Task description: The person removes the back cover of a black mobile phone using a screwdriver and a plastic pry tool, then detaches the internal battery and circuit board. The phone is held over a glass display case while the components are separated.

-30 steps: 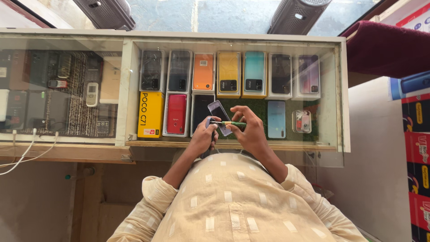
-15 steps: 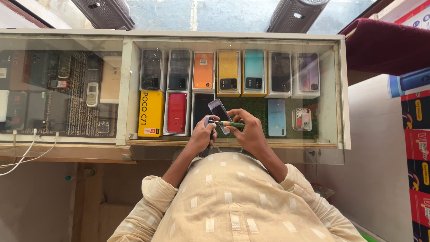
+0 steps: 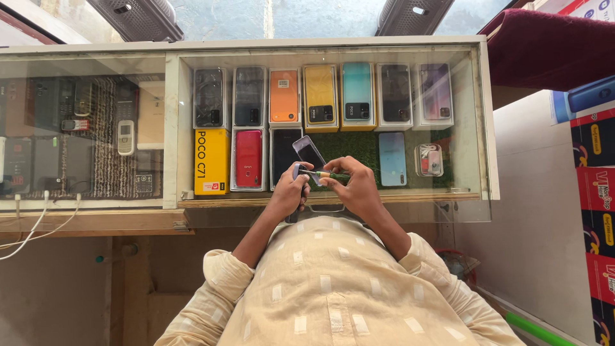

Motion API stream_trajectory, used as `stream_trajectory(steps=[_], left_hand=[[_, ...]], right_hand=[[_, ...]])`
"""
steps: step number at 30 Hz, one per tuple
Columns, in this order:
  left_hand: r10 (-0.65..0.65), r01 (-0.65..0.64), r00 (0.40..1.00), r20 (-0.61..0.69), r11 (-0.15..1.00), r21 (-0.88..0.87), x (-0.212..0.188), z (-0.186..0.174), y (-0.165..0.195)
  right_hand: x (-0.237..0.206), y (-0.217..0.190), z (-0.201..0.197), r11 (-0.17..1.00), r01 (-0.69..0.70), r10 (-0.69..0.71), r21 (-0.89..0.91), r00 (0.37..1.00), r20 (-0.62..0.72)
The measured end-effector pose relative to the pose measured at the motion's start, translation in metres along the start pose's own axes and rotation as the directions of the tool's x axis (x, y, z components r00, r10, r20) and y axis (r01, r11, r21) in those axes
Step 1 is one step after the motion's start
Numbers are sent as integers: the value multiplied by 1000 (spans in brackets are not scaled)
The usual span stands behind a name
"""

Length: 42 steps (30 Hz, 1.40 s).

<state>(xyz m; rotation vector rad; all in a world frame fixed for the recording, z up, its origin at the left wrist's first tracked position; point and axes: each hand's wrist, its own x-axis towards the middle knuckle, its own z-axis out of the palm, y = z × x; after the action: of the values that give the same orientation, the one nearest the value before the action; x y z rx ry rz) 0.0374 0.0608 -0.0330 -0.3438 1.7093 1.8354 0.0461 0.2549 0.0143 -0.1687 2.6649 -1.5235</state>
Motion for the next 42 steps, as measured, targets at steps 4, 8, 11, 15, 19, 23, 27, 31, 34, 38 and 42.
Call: stream_trajectory(steps=[4,8,11,15,19,23,27,31,34,38,42], left_hand=[[11,-11,1000,-11,1000,-2,0,0,-4],[28,-28,999,-33,1000,11,1,-3,-8],[40,-42,998,-50,998,-38,3,-9,-8],[56,-62,997,-48,990,-130,3,-14,-7],[23,-20,1000,1,900,-436,1,-16,-4],[12,39,997,79,791,-611,5,-16,1],[64,-77,997,-45,924,-375,11,-9,1],[189,-187,974,-123,982,20,15,5,-4],[205,-204,975,-90,979,19,17,9,-4],[193,-192,981,-19,951,-243,18,6,-3],[126,-63,988,88,852,-519,6,1,5]], right_hand=[[-1,5,3,955,-280,271,98,958,97],[-4,7,2,998,55,-53,36,997,-52],[-4,7,0,997,-40,41,72,999,-22],[-4,12,-2,994,-65,65,90,998,2],[-7,21,-3,994,-71,70,81,997,15],[-9,30,-6,976,-203,198,80,978,61],[-11,41,-16,984,-174,173,-43,985,-14],[-15,49,-23,992,-89,79,-84,990,-113],[-16,51,-22,992,-112,102,-61,983,-150],[-15,54,-16,976,-207,191,-64,963,-188],[-17,56,-7,977,-2,-50,-215,971,-234]])
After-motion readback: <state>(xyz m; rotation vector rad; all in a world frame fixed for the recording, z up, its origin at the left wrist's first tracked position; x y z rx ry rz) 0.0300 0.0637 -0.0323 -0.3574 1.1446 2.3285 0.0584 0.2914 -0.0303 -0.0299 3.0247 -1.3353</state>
